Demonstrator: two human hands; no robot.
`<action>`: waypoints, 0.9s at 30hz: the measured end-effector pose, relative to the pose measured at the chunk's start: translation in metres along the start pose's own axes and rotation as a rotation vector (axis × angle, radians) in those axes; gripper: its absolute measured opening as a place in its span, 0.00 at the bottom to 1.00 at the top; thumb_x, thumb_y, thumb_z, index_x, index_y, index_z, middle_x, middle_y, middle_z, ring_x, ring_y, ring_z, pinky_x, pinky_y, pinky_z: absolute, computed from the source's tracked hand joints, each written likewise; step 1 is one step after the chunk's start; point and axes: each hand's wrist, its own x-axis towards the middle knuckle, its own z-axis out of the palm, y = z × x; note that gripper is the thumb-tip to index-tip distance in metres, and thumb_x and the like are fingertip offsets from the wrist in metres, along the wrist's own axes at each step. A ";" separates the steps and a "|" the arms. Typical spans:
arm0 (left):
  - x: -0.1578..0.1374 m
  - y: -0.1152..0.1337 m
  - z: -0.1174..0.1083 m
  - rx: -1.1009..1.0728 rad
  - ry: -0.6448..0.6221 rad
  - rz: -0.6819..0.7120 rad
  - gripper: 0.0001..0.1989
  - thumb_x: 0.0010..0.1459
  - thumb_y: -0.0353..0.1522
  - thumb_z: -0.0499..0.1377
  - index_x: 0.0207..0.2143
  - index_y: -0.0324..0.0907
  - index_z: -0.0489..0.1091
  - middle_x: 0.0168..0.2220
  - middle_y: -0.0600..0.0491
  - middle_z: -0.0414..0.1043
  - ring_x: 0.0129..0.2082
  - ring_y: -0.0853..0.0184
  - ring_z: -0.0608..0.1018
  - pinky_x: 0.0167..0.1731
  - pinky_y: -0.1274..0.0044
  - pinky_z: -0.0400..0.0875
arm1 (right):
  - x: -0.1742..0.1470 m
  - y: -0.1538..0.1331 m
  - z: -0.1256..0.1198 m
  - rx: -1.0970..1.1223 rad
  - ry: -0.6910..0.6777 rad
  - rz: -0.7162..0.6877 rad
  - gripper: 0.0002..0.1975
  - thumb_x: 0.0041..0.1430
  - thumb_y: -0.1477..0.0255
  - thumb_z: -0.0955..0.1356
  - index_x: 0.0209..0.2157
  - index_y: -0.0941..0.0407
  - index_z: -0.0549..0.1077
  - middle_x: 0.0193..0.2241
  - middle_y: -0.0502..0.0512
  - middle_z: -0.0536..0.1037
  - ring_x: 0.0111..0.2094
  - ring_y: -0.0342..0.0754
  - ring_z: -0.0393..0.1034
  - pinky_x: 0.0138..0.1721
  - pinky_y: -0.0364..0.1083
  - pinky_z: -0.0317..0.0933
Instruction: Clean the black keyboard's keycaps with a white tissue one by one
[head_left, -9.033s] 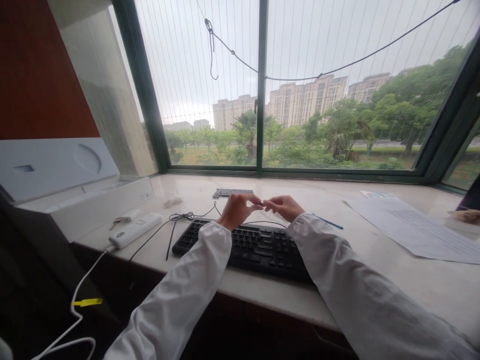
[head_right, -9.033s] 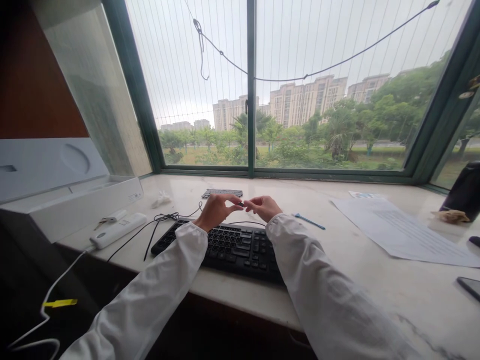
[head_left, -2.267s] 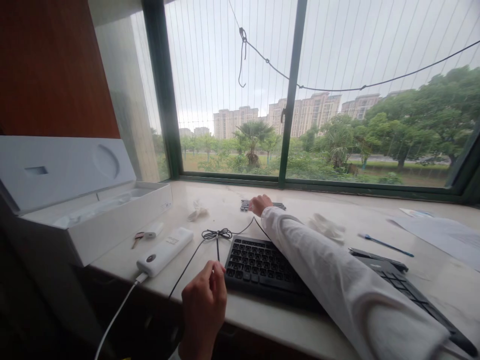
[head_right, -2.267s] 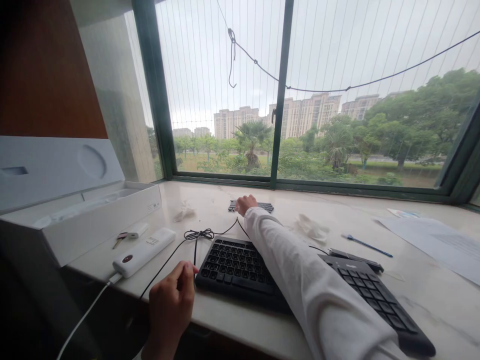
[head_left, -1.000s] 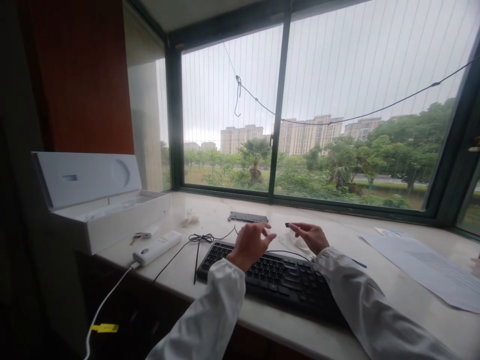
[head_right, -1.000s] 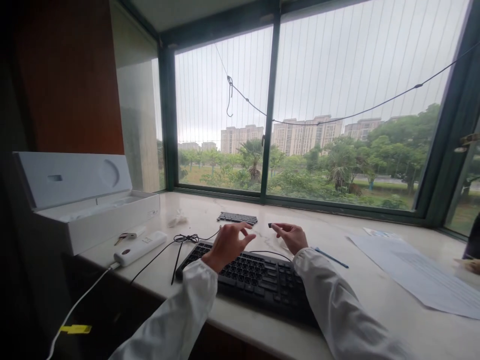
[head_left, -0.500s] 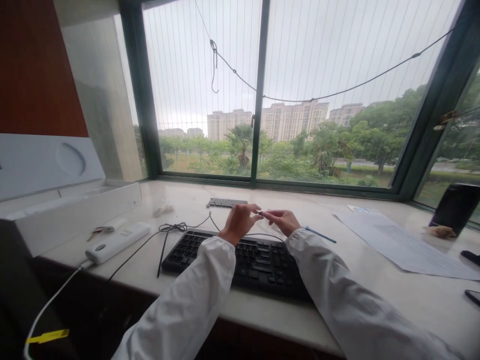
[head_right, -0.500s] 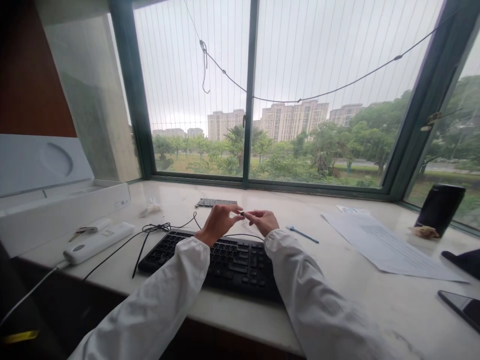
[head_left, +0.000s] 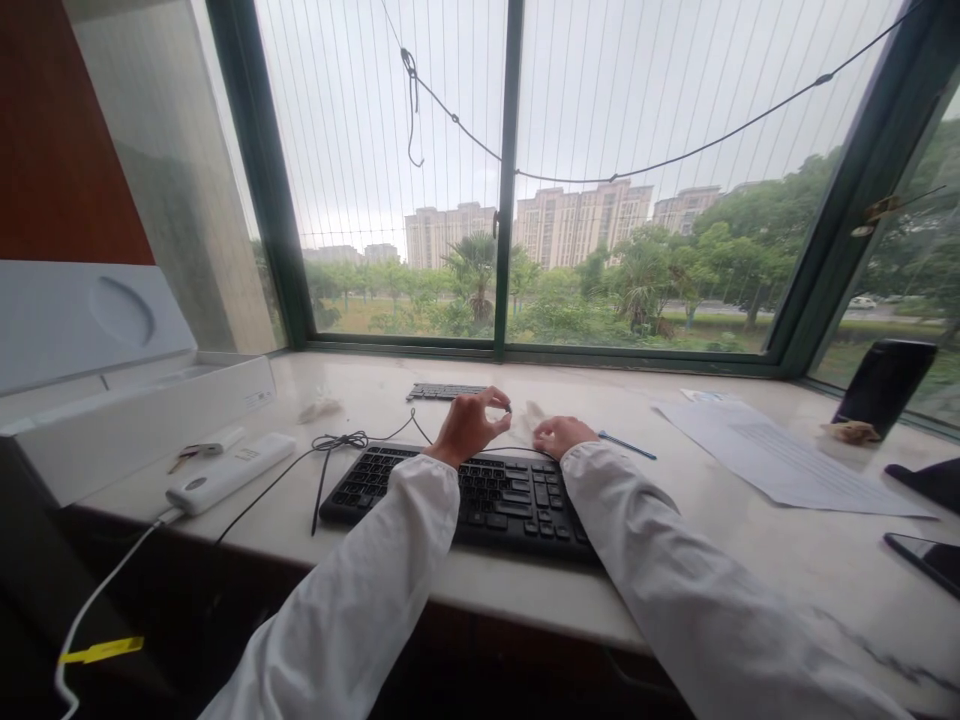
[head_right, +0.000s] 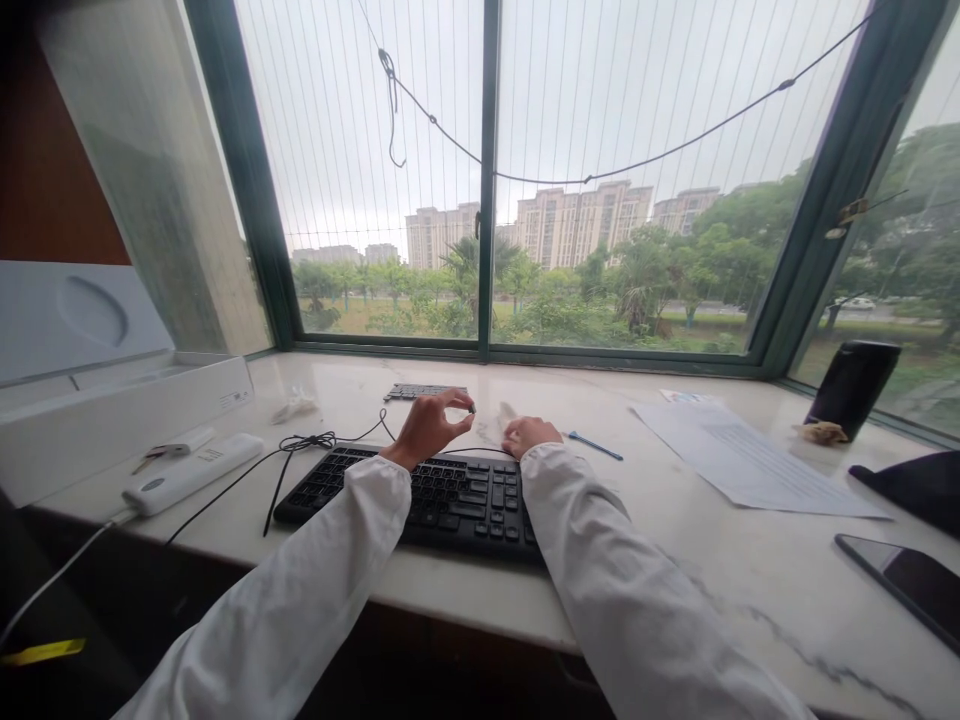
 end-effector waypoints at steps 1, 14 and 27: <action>0.000 0.000 0.000 -0.024 0.013 -0.005 0.08 0.52 0.29 0.64 0.37 0.42 0.73 0.36 0.54 0.79 0.36 0.67 0.81 0.39 0.76 0.74 | 0.001 0.001 0.003 0.019 -0.049 0.016 0.10 0.50 0.67 0.71 0.36 0.50 0.80 0.38 0.54 0.80 0.39 0.50 0.73 0.41 0.46 0.62; -0.001 -0.001 0.001 -0.104 0.112 -0.025 0.06 0.52 0.30 0.63 0.34 0.41 0.70 0.37 0.53 0.79 0.38 0.65 0.81 0.30 0.79 0.74 | 0.008 0.000 -0.006 0.417 0.096 0.155 0.18 0.53 0.57 0.69 0.37 0.57 0.80 0.36 0.58 0.81 0.38 0.51 0.73 0.40 0.46 0.63; -0.004 0.003 0.004 -0.085 0.045 0.039 0.08 0.53 0.31 0.65 0.38 0.45 0.78 0.36 0.55 0.80 0.34 0.66 0.80 0.39 0.75 0.73 | 0.001 -0.034 0.008 1.394 -0.153 -0.020 0.28 0.37 0.59 0.78 0.40 0.58 0.78 0.33 0.58 0.82 0.34 0.50 0.75 0.38 0.47 0.66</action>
